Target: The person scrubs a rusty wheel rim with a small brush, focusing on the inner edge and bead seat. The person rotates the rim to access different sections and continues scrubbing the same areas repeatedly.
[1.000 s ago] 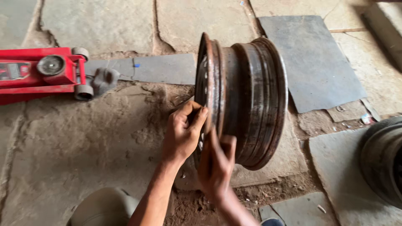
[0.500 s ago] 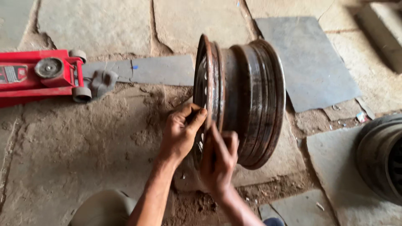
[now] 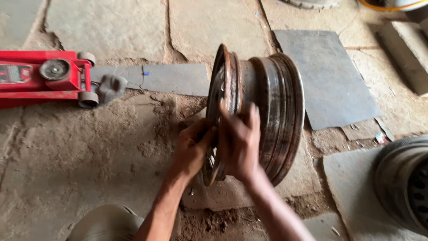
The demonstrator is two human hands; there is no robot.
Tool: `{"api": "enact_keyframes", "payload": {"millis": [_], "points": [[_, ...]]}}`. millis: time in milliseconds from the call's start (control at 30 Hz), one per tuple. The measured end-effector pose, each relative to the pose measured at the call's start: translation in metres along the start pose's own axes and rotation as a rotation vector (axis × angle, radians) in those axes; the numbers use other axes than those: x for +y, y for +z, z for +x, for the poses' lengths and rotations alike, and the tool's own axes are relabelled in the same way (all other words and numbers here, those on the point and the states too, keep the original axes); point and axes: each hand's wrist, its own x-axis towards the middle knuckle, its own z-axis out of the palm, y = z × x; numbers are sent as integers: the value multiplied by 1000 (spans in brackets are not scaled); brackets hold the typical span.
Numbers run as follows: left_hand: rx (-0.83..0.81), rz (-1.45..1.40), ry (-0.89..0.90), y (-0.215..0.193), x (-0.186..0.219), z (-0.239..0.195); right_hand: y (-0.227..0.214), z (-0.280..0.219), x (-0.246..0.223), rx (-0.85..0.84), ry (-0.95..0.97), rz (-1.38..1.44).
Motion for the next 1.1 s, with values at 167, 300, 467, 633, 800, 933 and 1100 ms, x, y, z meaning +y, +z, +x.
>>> {"api": "enact_keyframes", "payload": {"millis": [167, 300, 467, 633, 800, 933, 1100], "points": [[-22, 175, 136, 5, 13, -12, -23, 63, 11, -180, 16, -41], [19, 177, 129, 8, 17, -18, -51, 40, -37, -278, -86, -23], [7, 260, 32, 9, 19, -25, -39, 67, -5, -292, -122, -66], [96, 323, 116, 15, 21, -24, -30, 77, 13, -258, -127, -56], [40, 246, 181, 12, 4, -30, -58, 19, -22, -351, -149, -45], [-37, 339, 197, 5, -1, -36, -30, 74, 20, -233, -146, 19], [-77, 256, 56, 9, 14, -37, -19, 91, 31, -287, 55, 14]]}}
